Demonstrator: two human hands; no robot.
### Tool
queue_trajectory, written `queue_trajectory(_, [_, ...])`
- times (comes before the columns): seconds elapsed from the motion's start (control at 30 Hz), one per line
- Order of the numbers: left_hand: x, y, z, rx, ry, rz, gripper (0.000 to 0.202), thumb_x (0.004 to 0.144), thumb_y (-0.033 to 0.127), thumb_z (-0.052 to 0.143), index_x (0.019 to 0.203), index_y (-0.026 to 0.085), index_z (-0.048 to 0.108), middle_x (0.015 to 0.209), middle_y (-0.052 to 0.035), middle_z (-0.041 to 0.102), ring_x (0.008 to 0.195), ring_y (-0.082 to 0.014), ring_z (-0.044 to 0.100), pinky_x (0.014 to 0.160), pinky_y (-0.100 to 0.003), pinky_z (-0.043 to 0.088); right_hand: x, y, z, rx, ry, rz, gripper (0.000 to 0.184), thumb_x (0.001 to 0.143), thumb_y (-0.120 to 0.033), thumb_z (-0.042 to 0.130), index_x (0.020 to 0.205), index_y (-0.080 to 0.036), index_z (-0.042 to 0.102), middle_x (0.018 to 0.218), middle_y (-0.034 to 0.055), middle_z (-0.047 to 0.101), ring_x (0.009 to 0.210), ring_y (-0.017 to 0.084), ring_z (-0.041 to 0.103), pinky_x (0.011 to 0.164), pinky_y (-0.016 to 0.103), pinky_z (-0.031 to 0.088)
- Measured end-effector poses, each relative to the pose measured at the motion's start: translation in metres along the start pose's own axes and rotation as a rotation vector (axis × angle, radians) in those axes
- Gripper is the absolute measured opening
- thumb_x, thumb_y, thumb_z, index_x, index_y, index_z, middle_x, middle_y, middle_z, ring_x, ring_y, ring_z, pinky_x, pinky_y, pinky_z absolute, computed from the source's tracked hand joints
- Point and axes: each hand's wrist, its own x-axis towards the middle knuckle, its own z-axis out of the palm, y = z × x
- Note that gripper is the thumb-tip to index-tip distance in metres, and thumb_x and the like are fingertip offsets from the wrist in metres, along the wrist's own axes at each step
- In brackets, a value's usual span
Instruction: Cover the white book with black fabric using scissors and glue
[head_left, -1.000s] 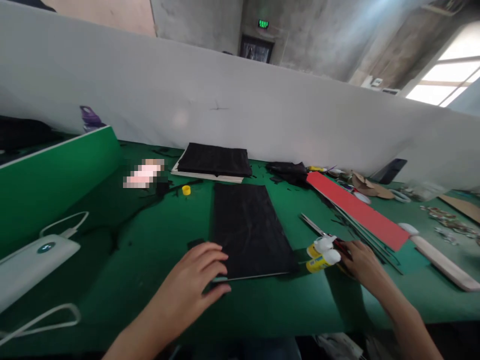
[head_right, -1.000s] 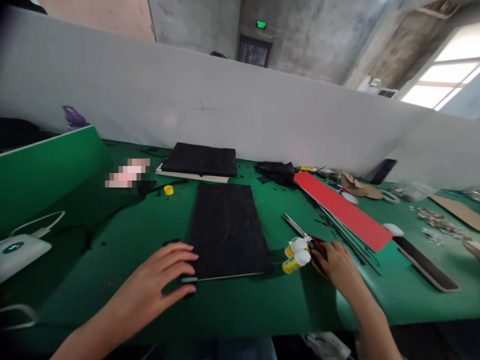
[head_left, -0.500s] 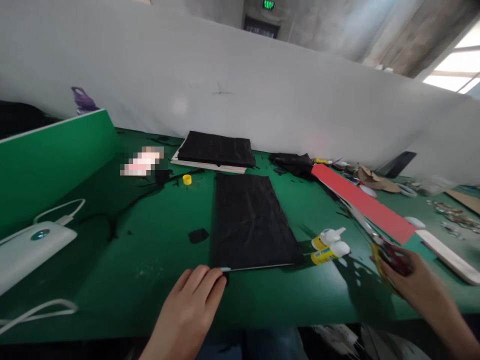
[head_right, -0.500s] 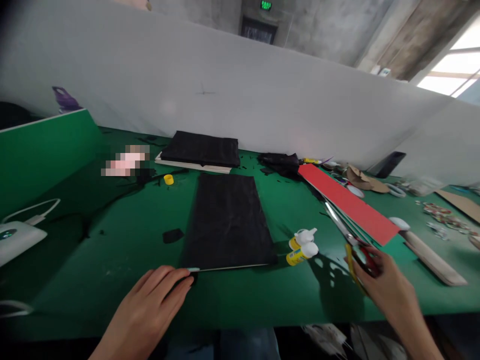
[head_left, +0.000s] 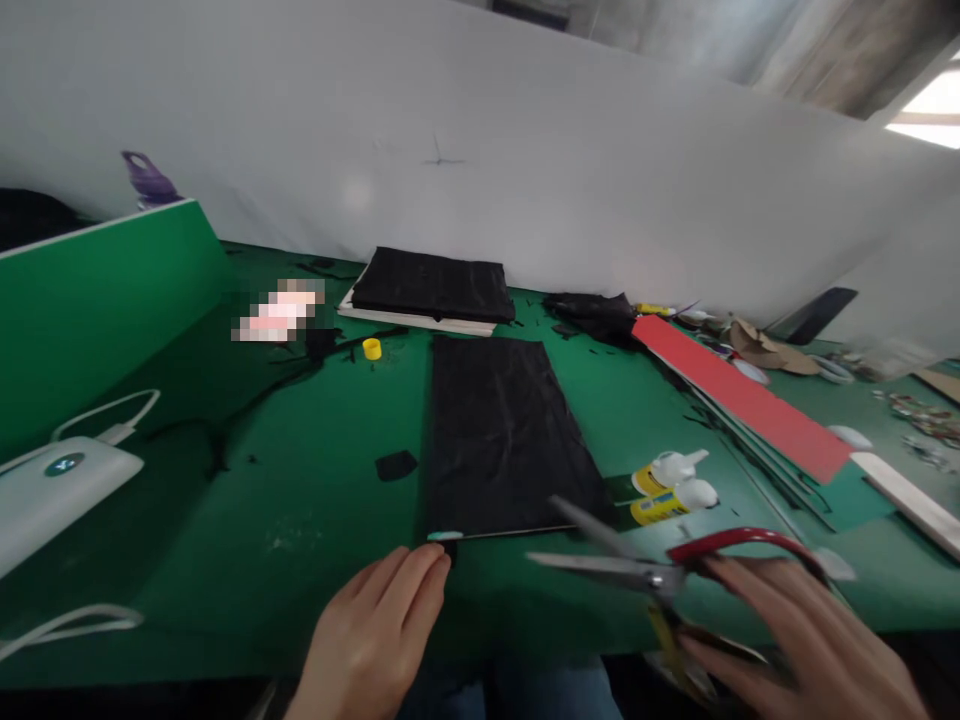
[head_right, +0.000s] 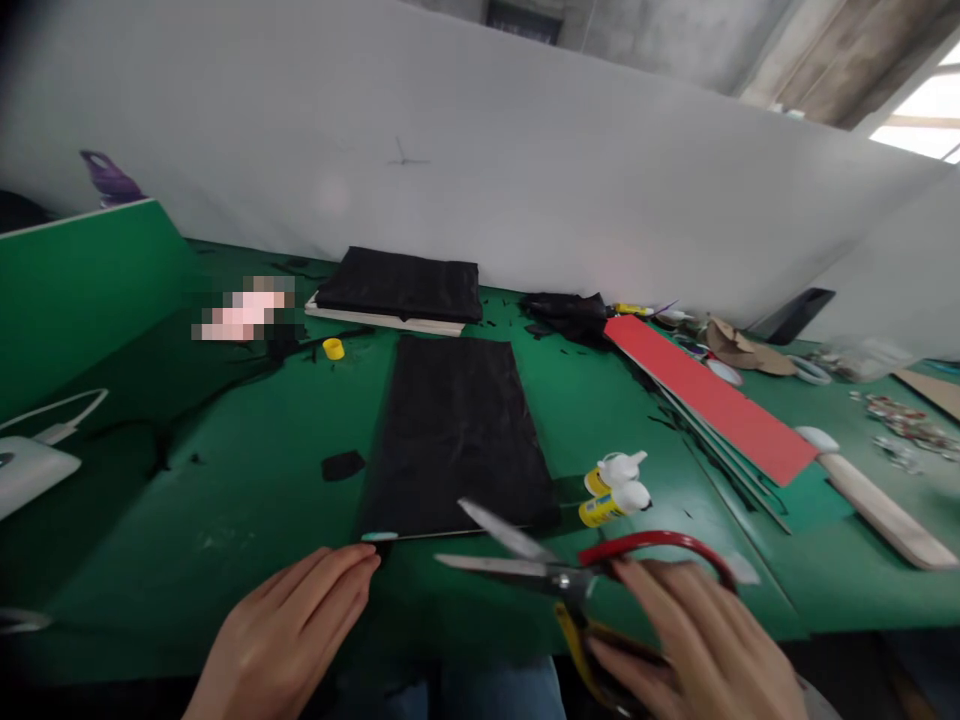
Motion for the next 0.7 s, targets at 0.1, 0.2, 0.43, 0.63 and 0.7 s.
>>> queue_trajectory(0.1, [0.001, 0.002, -0.003, -0.004, 0.023, -0.02, 0.034, 0.087, -0.001, 0.042, 0.101, 0.013, 0.07, 0.099, -0.0068, 0.074, 0.081, -0.0236, 0.071, 0.06, -0.034, 0.059, 0.033, -0.026, 0.003, -0.069, -0.015, -0.207, 0.026, 0.1, -0.024, 0.038, 0.105, -0.014, 0.062, 0.082, 0.0058, 0.071, 0.072, 0.02, 0.066, 0.07, 0.034, 0.044])
queue_trajectory(0.2, [0.003, 0.0, -0.006, -0.001, 0.048, -0.017, 0.033, 0.087, -0.001, 0.043, 0.102, 0.012, 0.07, 0.1, -0.007, 0.074, 0.083, -0.023, 0.071, 0.063, -0.034, 0.06, 0.049, -0.036, 0.008, -0.079, -0.015, -0.286, 0.03, 0.099, -0.012, 0.033, 0.105, -0.015, 0.062, 0.078, 0.0041, 0.072, 0.068, 0.019, 0.066, 0.069, 0.034, 0.042])
queue_trajectory(0.43, [-0.009, -0.002, -0.003, -0.023, 0.008, -0.011, 0.026, 0.09, 0.007, 0.05, 0.108, 0.015, 0.068, 0.109, -0.0048, 0.072, 0.094, -0.0216, 0.07, 0.072, -0.033, 0.06, 0.063, -0.04, 0.025, -0.087, 0.031, -0.406, 0.03, 0.095, -0.006, 0.037, 0.105, -0.014, 0.064, 0.082, 0.0057, 0.075, 0.072, 0.021, 0.066, 0.075, 0.038, 0.042])
queue_trajectory(0.63, [-0.001, 0.004, -0.004, -0.049, 0.087, -0.071, 0.022, 0.091, 0.006, 0.051, 0.103, 0.012, 0.069, 0.101, -0.0033, 0.075, 0.087, -0.0179, 0.072, 0.069, -0.029, 0.058, 0.075, -0.039, 0.034, -0.069, 0.128, -0.439, 0.025, 0.096, -0.008, 0.043, 0.098, -0.017, 0.067, 0.075, 0.0022, 0.076, 0.067, 0.017, 0.064, 0.073, 0.033, 0.042])
queue_trajectory(0.7, [0.002, 0.004, -0.006, -0.048, 0.094, -0.079, 0.021, 0.091, 0.006, 0.052, 0.101, 0.013, 0.069, 0.1, -0.0024, 0.075, 0.088, -0.0166, 0.072, 0.071, -0.028, 0.057, 0.075, -0.038, 0.037, -0.063, 0.162, -0.451, 0.023, 0.094, -0.008, 0.047, 0.095, -0.018, 0.068, 0.073, 0.0012, 0.076, 0.066, 0.017, 0.063, 0.071, 0.033, 0.041])
